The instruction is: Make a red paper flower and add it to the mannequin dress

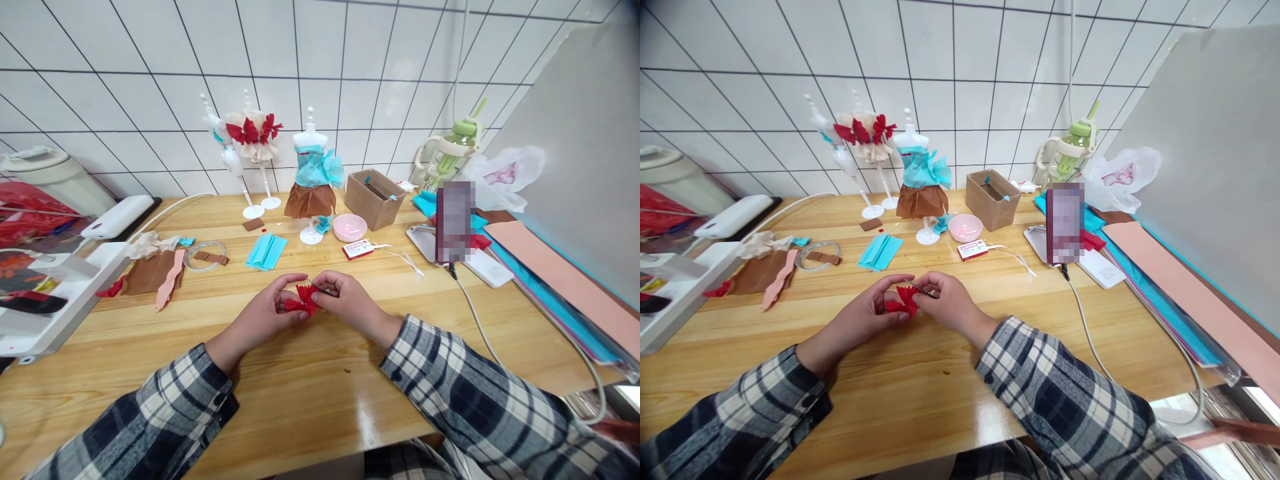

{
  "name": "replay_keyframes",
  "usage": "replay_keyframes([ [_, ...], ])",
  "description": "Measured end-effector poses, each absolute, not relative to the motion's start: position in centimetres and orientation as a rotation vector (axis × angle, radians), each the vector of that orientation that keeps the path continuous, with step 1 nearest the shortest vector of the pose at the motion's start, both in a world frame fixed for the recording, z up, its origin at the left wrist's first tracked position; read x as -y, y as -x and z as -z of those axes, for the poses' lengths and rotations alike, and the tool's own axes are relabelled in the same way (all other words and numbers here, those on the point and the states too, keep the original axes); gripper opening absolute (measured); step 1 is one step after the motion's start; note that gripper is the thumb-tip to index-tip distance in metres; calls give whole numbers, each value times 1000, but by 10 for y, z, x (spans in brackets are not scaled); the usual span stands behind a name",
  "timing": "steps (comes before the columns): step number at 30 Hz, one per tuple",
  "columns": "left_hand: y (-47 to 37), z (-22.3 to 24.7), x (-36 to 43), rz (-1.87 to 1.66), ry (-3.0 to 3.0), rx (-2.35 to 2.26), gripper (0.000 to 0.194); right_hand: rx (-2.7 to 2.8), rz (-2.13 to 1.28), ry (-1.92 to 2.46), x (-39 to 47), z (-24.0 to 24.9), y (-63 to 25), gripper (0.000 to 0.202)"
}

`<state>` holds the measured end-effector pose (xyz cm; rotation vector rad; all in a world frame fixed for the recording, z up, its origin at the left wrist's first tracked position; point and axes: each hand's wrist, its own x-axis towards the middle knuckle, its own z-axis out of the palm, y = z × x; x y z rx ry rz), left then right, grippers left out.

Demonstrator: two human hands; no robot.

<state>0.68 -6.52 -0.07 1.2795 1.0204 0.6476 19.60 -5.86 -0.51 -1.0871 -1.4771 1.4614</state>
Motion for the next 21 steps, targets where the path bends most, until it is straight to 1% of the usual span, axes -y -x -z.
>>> replay_keyframes([
  [6, -8, -4, 71, -571, -1419, -923, 62, 1616, -1475, 1134, 55, 11, -200, 14],
  [10, -10, -6, 72, -541, -1488, -923, 34, 1728, -1420, 1166, 55, 11, -202, 14],
  [15, -12, -4, 70, -492, -1452, -1028, 20, 1814, -1359, 1162, 58, 9, -201, 12],
  [18, -12, -4, 69, -484, -1448, -990, 16, 1795, -1306, 1166, 59, 5, -202, 15],
  [21, -11, -2, 67, -600, -1340, -1058, 20, 1640, -1265, 1155, 61, -2, -203, 22],
])
